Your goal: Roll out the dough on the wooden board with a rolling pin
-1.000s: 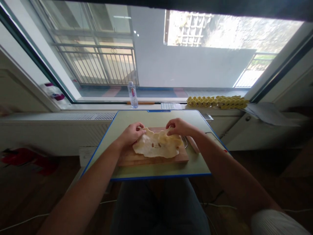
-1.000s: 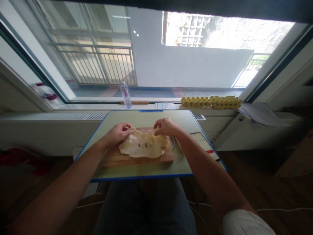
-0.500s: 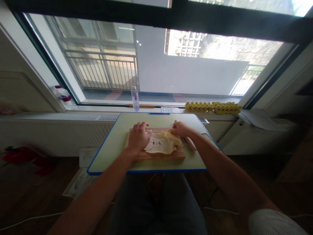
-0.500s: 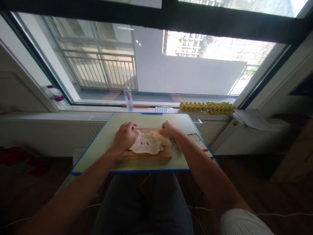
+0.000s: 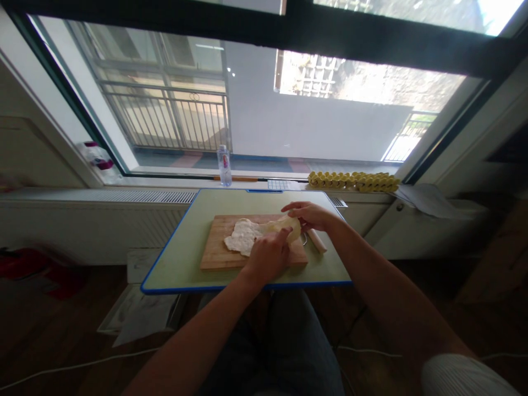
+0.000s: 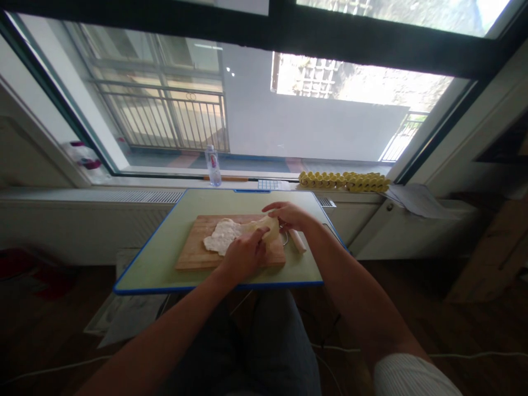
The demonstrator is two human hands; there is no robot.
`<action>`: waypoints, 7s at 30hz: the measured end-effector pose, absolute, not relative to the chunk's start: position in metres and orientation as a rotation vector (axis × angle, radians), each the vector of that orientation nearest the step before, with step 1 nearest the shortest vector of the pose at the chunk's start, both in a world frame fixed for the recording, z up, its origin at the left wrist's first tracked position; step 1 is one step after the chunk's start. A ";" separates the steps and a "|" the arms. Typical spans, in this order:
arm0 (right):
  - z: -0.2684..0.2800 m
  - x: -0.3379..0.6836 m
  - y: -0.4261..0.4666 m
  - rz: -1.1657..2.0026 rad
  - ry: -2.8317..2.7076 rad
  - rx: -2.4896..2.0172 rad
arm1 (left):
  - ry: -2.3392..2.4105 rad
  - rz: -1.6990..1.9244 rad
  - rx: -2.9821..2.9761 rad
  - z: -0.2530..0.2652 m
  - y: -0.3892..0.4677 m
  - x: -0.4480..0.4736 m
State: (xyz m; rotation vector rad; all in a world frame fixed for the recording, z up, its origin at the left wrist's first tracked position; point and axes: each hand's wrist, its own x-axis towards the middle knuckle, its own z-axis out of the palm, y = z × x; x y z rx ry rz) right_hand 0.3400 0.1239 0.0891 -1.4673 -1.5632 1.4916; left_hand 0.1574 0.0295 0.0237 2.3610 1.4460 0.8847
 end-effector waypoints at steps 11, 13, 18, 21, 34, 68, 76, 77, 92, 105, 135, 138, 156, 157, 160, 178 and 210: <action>0.090 0.354 0.097 1.576 -1.566 -1.176 | 1.071 1.091 2.022 0.025 0.015 0.136; 0.089 0.354 0.089 1.442 -1.667 -1.219 | 1.170 1.079 2.019 0.025 0.007 0.137; 0.088 0.356 0.082 1.292 -1.725 -1.213 | 1.354 1.017 2.139 0.016 -0.007 0.150; 0.086 0.361 0.085 1.252 -1.724 -1.234 | 1.405 1.047 2.168 0.012 -0.008 0.156; 0.089 0.363 0.092 1.132 -1.876 -1.367 | 1.565 1.062 2.060 0.024 -0.010 0.144; 0.008 0.244 0.022 0.223 -2.526 -1.411 | 1.745 0.428 2.464 0.007 0.025 0.008; 0.002 0.241 0.006 0.208 -2.485 -1.374 | 1.738 0.290 2.465 0.012 0.031 0.012; 0.001 0.241 0.004 0.225 -2.483 -1.360 | 1.722 0.303 2.469 0.012 0.033 0.014; 0.019 0.253 0.048 0.342 -2.160 -1.661 | 1.529 0.309 2.337 0.047 0.137 0.062; 0.039 0.250 0.082 0.410 -2.137 -1.785 | 1.450 0.175 2.336 0.060 0.143 0.063; 0.037 0.255 0.109 0.919 -1.931 -1.514 | 1.251 0.313 2.116 0.053 0.143 0.042; 0.038 0.260 0.107 0.878 -1.971 -1.547 | 1.258 0.318 2.102 0.058 0.144 0.040; 0.055 0.248 0.091 1.336 -1.640 -1.323 | 1.092 0.471 1.715 0.079 0.128 0.021; 0.058 0.247 0.088 1.385 -1.596 -1.284 | 1.097 0.484 1.702 0.081 0.125 0.018; 0.072 0.245 0.079 1.521 -1.483 -1.129 | 1.123 0.529 1.722 0.093 0.115 0.010; 0.045 0.285 0.013 1.756 -1.245 -1.056 | 0.978 0.475 1.371 0.051 0.044 0.029; 0.022 0.243 0.053 0.314 -2.390 -1.545 | 1.659 0.136 2.463 0.015 0.126 0.036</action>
